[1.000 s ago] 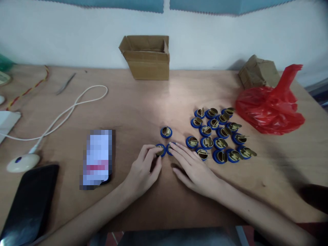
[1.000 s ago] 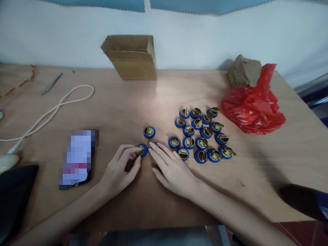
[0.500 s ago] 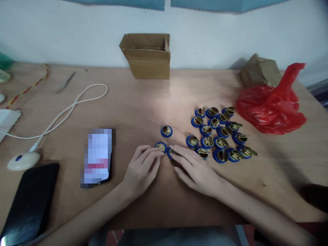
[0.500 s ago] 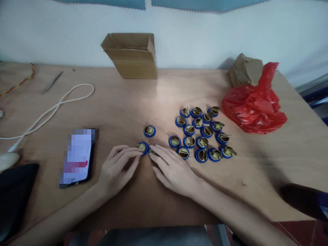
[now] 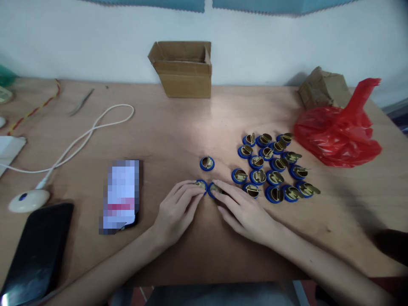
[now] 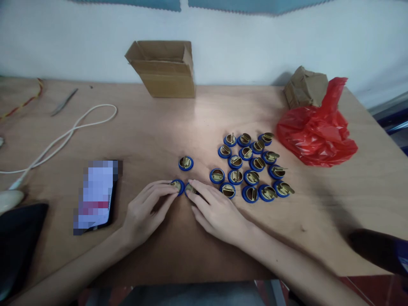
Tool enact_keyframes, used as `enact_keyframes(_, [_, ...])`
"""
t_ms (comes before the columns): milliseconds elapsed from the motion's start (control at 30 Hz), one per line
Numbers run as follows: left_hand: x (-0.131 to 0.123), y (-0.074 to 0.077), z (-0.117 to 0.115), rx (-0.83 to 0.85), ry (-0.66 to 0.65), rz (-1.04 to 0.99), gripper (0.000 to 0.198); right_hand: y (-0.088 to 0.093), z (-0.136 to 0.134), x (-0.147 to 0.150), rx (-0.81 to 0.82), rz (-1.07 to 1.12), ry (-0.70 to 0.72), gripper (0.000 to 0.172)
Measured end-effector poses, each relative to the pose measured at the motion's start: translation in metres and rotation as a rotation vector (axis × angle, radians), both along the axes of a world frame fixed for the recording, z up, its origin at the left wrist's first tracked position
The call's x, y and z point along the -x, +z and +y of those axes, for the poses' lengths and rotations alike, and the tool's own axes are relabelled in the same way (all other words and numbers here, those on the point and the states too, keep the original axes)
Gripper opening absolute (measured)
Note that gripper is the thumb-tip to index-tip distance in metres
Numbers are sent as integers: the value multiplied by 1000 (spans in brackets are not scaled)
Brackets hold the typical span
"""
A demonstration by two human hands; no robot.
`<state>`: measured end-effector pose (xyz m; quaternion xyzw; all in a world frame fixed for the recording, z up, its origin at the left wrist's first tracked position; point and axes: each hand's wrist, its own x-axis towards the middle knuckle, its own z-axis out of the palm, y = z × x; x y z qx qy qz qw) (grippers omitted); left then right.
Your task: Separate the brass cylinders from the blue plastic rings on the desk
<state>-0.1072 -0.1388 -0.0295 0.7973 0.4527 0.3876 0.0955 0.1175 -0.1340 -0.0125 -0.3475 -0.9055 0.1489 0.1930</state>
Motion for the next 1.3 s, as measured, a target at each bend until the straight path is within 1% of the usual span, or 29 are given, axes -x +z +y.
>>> enact_keyframes(133, [-1,2,-2,19,3,-9,16,0,0,0,-3,3,-3,38])
enact_keyframes(233, [-1,0,-4,67,4,-35,16,-1,0,-1,-5,-4,-4,38])
enact_keyframes(500, [-3,-2,-4,116,34,-96,25,-2,-2,0,-34,15,-31,38])
enact_keyframes(733, [-3,-3,-4,132,53,-104,25,-5,-11,4,-66,-11,-61,41])
enact_keyframes(1000, [-2,-6,-4,167,29,-140,27,-6,-12,2,-14,4,-39,46])
enact_keyframes(1133, [-2,-6,-5,159,30,-134,27,-6,-11,2,-4,21,-43,48])
enact_keyframes(1300, [-2,-4,-5,160,26,-127,25,-5,-10,2,-8,36,-30,46])
